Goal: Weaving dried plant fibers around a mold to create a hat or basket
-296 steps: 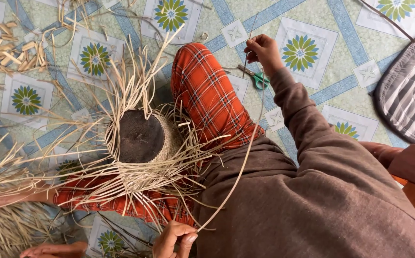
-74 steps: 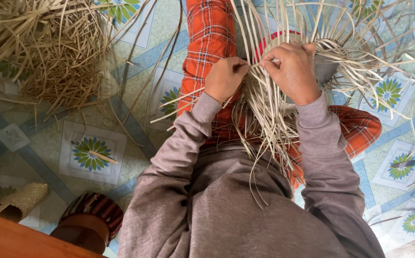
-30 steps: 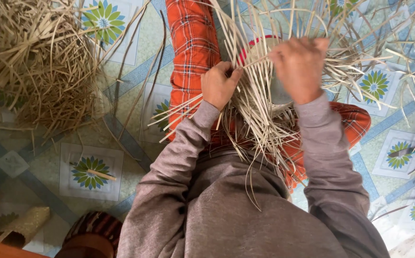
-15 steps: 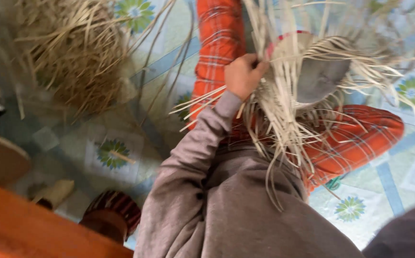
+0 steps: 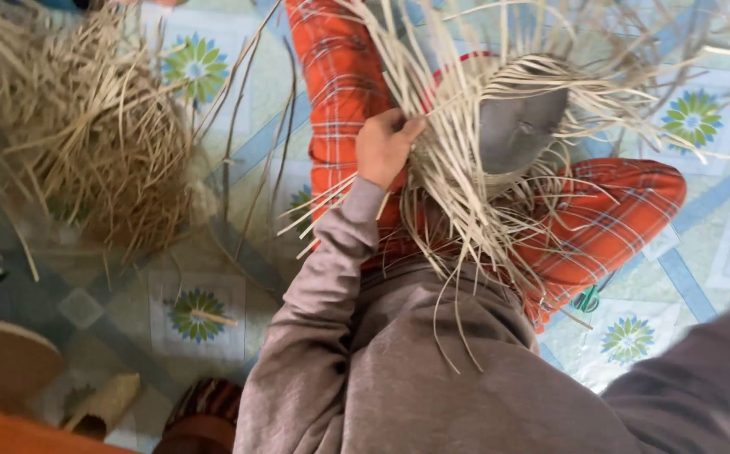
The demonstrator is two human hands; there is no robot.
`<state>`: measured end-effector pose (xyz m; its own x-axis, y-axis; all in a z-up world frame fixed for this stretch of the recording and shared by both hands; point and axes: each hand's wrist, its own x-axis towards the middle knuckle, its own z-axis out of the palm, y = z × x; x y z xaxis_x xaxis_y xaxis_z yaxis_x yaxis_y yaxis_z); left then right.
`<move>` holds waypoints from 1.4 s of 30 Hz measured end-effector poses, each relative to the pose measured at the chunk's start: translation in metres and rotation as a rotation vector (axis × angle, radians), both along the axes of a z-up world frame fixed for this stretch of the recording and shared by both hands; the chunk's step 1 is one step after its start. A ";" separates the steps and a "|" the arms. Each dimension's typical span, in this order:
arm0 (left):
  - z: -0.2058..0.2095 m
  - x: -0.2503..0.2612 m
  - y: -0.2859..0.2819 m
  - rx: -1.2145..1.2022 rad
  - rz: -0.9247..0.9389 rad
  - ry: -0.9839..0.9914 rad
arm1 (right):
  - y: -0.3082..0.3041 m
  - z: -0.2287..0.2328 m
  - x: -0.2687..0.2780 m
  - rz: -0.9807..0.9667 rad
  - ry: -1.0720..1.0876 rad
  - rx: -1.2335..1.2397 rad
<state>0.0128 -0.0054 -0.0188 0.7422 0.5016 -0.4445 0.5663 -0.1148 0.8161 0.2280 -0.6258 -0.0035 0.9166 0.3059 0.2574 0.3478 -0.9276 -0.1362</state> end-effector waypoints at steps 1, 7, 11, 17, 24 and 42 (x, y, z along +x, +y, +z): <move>0.001 -0.001 0.000 -0.033 0.029 -0.023 | -0.017 -0.007 -0.027 -0.036 0.020 0.017; -0.006 -0.003 -0.004 -0.108 0.082 -0.115 | -0.043 -0.139 -0.188 -0.364 0.085 -0.007; 0.008 -0.005 -0.008 -0.163 0.124 -0.231 | -0.023 -0.210 -0.250 -0.317 -0.172 -0.096; -0.002 -0.005 -0.007 -0.196 0.150 -0.273 | 0.033 -0.168 -0.264 -0.404 -0.307 0.031; -0.014 -0.004 -0.008 -0.291 0.173 -0.402 | 0.035 -0.149 -0.290 -0.511 -0.071 0.211; 0.011 -0.010 -0.007 -0.176 0.099 -0.481 | 0.033 -0.030 -0.264 -0.723 0.483 1.603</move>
<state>0.0025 -0.0122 -0.0082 0.8358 0.5285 -0.1486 0.1236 0.0826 0.9889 -0.0363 -0.5926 -0.0332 0.8162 -0.3881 -0.4279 -0.3526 0.2522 -0.9012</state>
